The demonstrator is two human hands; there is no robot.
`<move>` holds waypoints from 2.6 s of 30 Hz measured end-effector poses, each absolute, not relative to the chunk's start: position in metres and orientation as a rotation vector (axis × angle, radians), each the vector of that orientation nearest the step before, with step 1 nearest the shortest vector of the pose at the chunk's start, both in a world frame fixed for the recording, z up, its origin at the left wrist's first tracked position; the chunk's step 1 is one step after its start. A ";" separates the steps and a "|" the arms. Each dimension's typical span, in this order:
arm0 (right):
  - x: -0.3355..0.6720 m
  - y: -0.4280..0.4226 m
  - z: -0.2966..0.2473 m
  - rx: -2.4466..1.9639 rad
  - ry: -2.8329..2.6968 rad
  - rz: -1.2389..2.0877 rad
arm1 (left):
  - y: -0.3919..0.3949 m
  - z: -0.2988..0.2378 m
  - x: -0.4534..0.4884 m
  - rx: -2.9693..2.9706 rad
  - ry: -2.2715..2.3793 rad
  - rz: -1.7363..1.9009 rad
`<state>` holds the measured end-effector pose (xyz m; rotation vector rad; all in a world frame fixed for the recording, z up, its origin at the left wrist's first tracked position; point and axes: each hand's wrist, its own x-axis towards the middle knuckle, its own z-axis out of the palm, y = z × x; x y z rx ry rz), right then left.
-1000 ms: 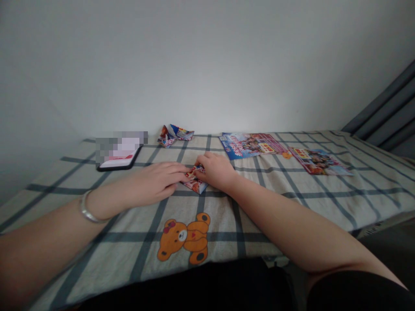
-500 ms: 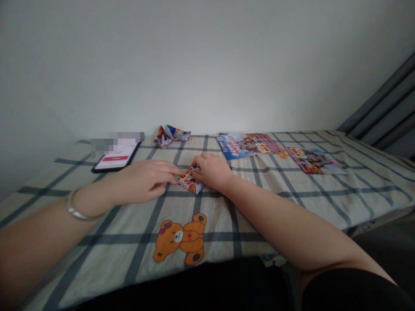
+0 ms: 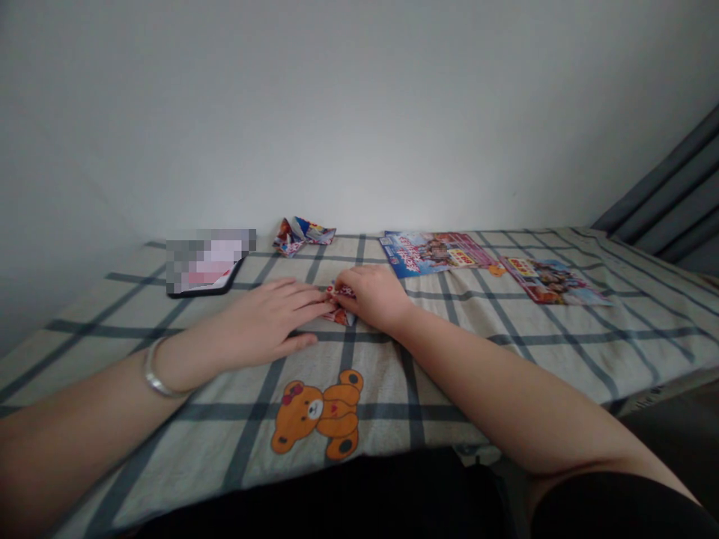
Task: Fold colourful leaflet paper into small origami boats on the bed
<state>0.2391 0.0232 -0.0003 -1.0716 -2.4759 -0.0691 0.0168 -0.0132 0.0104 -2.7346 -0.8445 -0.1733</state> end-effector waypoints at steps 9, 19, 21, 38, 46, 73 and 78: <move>0.237 0.019 0.004 -0.938 -2.606 -0.167 | -0.005 0.005 0.014 -2.685 -1.066 -0.251; 0.232 0.013 0.005 -1.032 -2.612 -0.227 | -0.001 0.004 0.011 -2.720 -1.071 -0.263; 0.233 0.013 0.004 -1.046 -2.604 -0.223 | -0.001 0.004 0.011 -2.724 -1.077 -0.260; 0.226 0.009 0.013 -1.218 -2.612 -0.391 | -0.001 0.003 0.016 -2.650 -1.069 -0.279; 0.229 0.018 0.011 -1.277 -2.573 -0.283 | 0.001 0.003 0.013 -2.698 -1.093 -0.302; 0.234 0.015 0.016 -1.285 -2.611 -0.366 | 0.002 0.008 0.010 -2.668 -1.023 -0.315; 0.237 0.017 0.015 -1.275 -2.614 -0.368 | -0.008 0.019 0.015 -2.583 -1.003 -0.249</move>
